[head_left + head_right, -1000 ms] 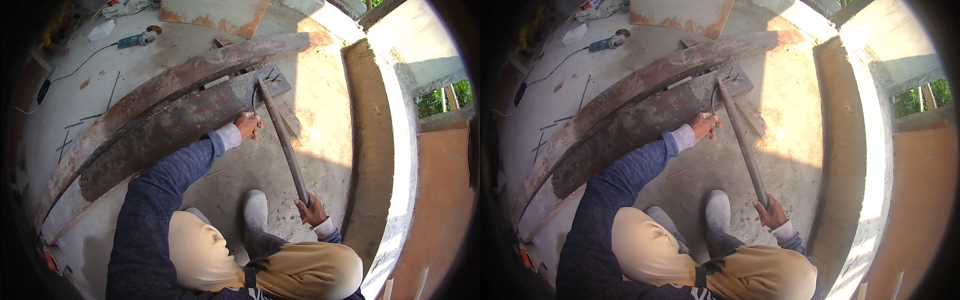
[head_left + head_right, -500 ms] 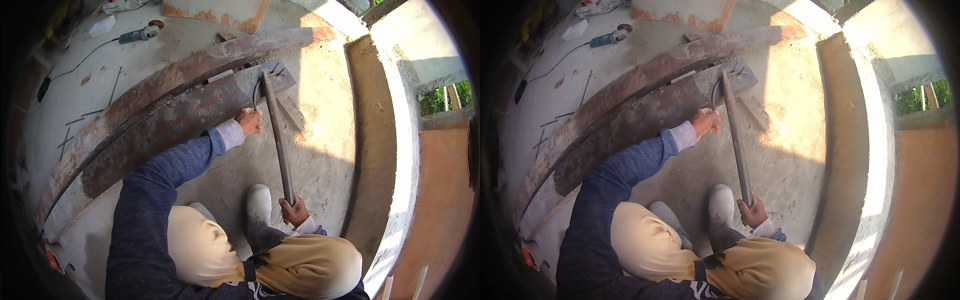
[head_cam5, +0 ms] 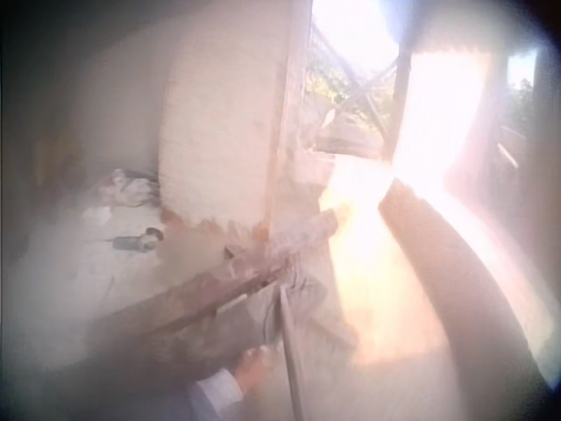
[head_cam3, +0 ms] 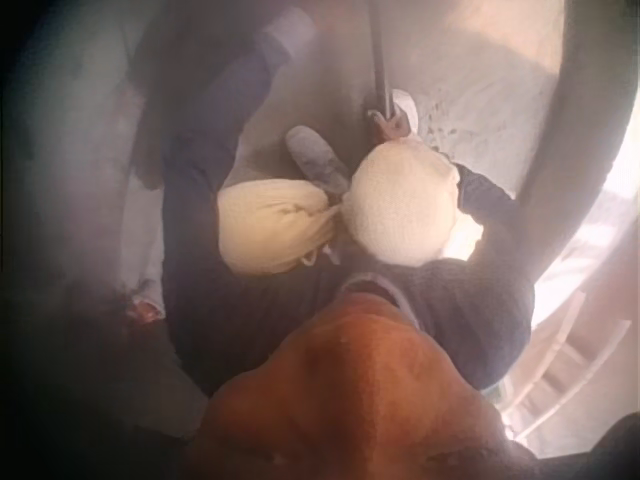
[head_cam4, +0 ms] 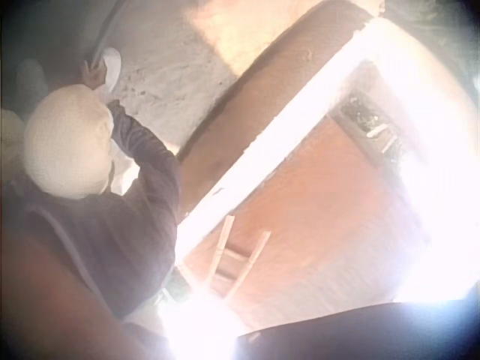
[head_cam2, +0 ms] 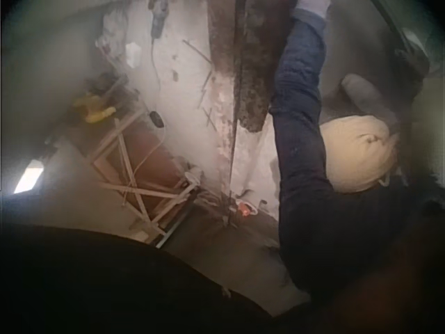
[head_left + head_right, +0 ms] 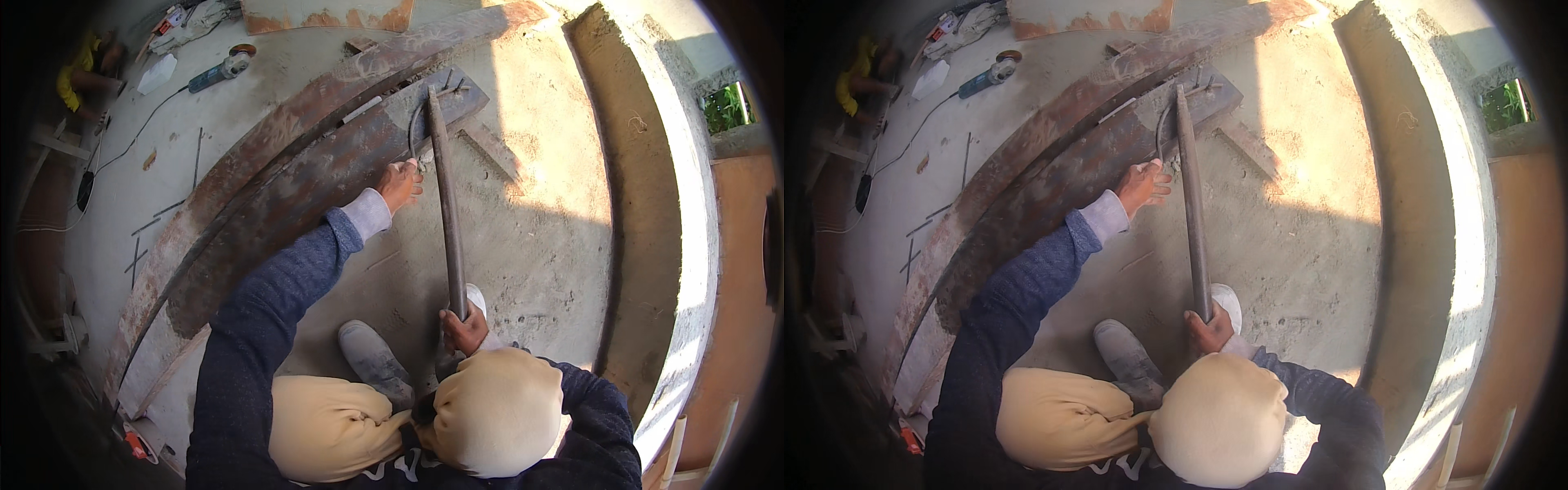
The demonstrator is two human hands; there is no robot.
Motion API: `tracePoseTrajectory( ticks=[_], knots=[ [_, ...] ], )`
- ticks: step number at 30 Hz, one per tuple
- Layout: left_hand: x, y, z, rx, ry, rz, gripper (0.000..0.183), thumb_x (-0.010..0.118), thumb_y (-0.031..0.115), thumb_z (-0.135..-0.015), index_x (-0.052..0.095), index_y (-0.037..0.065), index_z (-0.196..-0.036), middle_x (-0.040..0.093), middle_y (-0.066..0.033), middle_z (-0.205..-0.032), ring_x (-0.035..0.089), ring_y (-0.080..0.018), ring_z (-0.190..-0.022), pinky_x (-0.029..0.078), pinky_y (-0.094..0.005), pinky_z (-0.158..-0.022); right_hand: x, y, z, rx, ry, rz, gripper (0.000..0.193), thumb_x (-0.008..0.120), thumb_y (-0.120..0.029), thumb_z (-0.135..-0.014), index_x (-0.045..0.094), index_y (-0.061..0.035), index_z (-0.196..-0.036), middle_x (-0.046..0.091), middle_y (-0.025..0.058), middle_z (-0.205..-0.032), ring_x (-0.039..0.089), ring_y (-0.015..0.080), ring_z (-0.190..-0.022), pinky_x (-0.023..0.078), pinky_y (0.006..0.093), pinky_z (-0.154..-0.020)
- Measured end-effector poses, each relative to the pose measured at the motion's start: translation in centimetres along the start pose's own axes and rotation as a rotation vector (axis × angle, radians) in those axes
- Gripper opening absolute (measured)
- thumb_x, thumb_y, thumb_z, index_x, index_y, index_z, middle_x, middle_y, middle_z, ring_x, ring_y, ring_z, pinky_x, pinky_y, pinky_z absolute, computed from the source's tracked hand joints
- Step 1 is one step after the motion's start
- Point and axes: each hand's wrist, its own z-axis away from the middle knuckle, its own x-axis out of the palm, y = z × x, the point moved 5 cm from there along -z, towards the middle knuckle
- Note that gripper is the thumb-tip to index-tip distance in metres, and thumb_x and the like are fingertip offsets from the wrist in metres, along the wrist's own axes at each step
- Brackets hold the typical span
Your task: The person walks through a construction area, picks up a metal rod, and uses a hammer to bend it on a makeshift anvil. They then use an angle grinder to cut the rod, producing sparks.
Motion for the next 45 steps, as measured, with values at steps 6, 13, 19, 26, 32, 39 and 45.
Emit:
tracePoseTrajectory(
  ticks=[6, 13, 19, 26, 32, 39, 45],
  knots=[
    [-1.2, 2.2, 1.1, 0.000, 0.049, -0.167, 0.066, 0.049, 0.044, -0.097, 0.039, -0.009, -0.135, 0.058, -0.0276, -0.121, 0.065, -0.0374, -0.097, 0.054, -0.0458, -0.082, 2.7, 3.9, -2.3, -0.119, 0.127, 0.043, 0.027, 0.067, -0.022, -0.084, 0.054, -0.0014, -0.094, 0.054, 0.0004, -0.069, 0.050, 0.0094, -0.062, 0.043, 0.0294, -0.054],
    [-1.3, 6.6, -0.5, 0.279, 0.428, -1.093, 0.040, 0.069, 0.042, -0.084, 0.065, 0.004, -0.097, 0.070, -0.0169, -0.097, 0.067, -0.0342, -0.094, 0.050, -0.0449, -0.085, 1.7, 1.6, -1.9, -0.061, -0.084, 0.033, 0.024, 0.062, -0.018, -0.090, 0.044, -0.0044, -0.097, 0.050, 0.0052, -0.059, 0.053, 0.0168, -0.045, 0.043, 0.0321, -0.040],
    [-0.3, 6.6, -3.4, 0.274, 0.459, -1.214, 0.035, 0.077, 0.037, -0.077, 0.066, 0.007, -0.090, 0.070, -0.0159, -0.094, 0.067, -0.0329, -0.095, 0.051, -0.0432, -0.083, -1.2, -1.6, 0.0, -0.039, -0.185, -0.028, 0.022, 0.061, -0.016, -0.090, 0.044, -0.0037, -0.096, 0.051, 0.0041, -0.060, 0.052, 0.0158, -0.043, 0.043, 0.0316, -0.039],
    [0.0, 5.5, -3.7, 0.414, 0.547, -1.115, 0.024, 0.078, 0.025, -0.076, 0.065, 0.006, -0.083, 0.069, -0.0158, -0.086, 0.068, -0.0334, -0.087, 0.050, -0.0442, -0.080, -5.8, -3.0, 0.4, -0.028, -0.114, -0.004, 0.019, 0.064, -0.012, -0.088, 0.047, -0.0049, -0.091, 0.050, 0.0022, -0.059, 0.049, 0.0136, -0.041, 0.042, 0.0297, -0.038],
    [2.8, 6.6, -5.1, 0.487, 0.515, -1.070, 0.022, 0.076, 0.020, -0.079, 0.062, 0.004, -0.083, 0.067, -0.0176, -0.085, 0.065, -0.0360, -0.088, 0.049, -0.0452, -0.078, -14.6, -6.9, 1.3, 0.016, -0.144, 0.122, 0.018, 0.064, -0.009, -0.086, 0.047, -0.0053, -0.088, 0.048, 0.0010, -0.058, 0.047, 0.0119, -0.041, 0.041, 0.0290, -0.038],
    [3.6, 8.8, -7.2, 0.548, 0.548, -1.042, 0.018, 0.072, 0.019, -0.082, 0.063, 0.005, -0.086, 0.067, -0.0169, -0.087, 0.065, -0.0356, -0.089, 0.048, -0.0461, -0.079, -19.1, -10.9, 0.6, 0.111, -0.190, 0.295, 0.018, 0.065, -0.010, -0.087, 0.047, -0.0077, -0.085, 0.044, -0.0005, -0.059, 0.044, 0.0095, -0.043, 0.040, 0.0285, -0.039],
    [2.0, 9.5, -7.0, 0.519, 0.549, -1.059, 0.019, 0.072, 0.024, -0.083, 0.066, 0.008, -0.090, 0.067, -0.0138, -0.092, 0.065, -0.0323, -0.092, 0.049, -0.0439, -0.079, -20.9, -12.6, -1.1, 0.194, -0.188, 0.356, 0.027, 0.068, -0.022, -0.090, 0.045, -0.0088, -0.084, 0.041, -0.0020, -0.057, 0.042, 0.0077, -0.043, 0.039, 0.0285, -0.037]
  ],
)
